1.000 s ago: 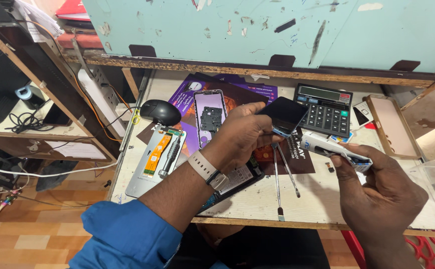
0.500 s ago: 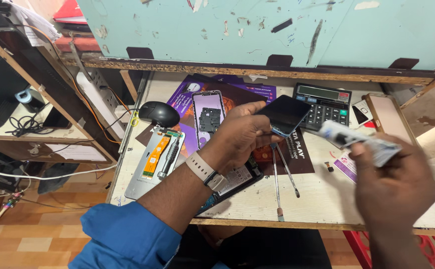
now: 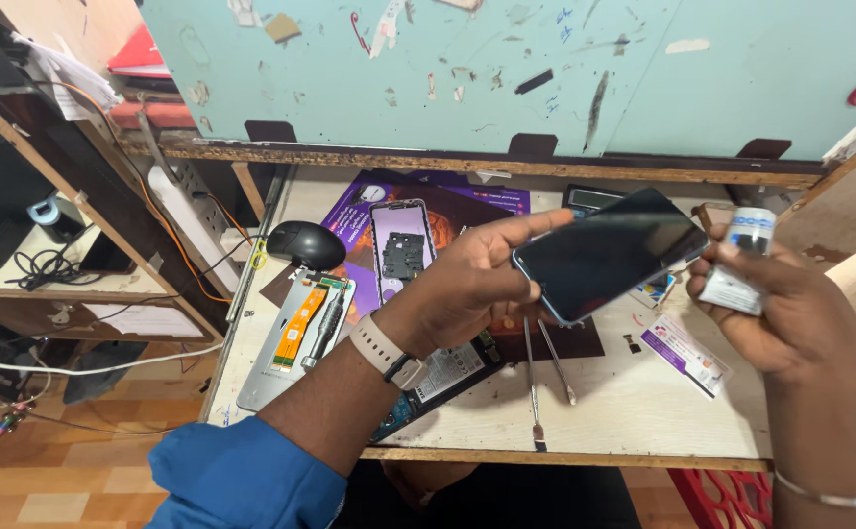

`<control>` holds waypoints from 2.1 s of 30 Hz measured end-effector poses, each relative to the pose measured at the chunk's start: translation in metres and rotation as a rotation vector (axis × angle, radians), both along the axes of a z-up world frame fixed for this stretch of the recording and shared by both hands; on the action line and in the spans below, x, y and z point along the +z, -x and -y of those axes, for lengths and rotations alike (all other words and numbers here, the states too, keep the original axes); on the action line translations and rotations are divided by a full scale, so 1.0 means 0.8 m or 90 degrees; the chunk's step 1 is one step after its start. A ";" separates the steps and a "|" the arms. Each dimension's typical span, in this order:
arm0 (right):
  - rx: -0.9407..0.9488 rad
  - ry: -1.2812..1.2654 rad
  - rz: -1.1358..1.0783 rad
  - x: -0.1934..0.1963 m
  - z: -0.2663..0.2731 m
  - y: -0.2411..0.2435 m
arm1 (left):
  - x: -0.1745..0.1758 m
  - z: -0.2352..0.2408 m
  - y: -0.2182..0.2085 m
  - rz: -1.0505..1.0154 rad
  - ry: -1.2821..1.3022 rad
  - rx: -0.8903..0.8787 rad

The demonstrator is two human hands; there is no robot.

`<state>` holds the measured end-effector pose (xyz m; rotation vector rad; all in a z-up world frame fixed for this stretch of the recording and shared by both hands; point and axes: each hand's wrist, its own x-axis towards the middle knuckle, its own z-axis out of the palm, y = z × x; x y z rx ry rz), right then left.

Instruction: The person holds a smartphone and applies adhesive from a tube along the phone's edges. The person rotates the phone to reach different sides and continues applying the adhesive in a continuous line.

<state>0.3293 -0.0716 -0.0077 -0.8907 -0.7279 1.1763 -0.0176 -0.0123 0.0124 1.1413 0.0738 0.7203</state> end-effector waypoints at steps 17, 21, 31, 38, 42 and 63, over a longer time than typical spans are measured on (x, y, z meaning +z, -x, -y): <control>0.091 0.099 -0.028 -0.005 -0.007 0.019 | 0.000 -0.019 0.000 -0.010 0.095 0.066; 0.110 0.089 -0.010 -0.003 -0.001 0.036 | -0.004 -0.026 0.000 0.105 0.158 0.047; 0.103 0.149 0.030 -0.018 0.046 0.171 | -0.013 -0.022 -0.008 0.126 0.268 0.201; 0.218 0.151 0.372 0.024 0.020 0.161 | -0.016 -0.018 -0.014 0.061 0.300 0.156; 0.181 0.294 0.879 0.048 -0.009 0.153 | -0.005 -0.010 -0.016 -0.041 0.284 0.215; 0.492 0.097 0.251 0.047 -0.042 0.187 | -0.043 -0.048 -0.020 0.214 0.381 0.420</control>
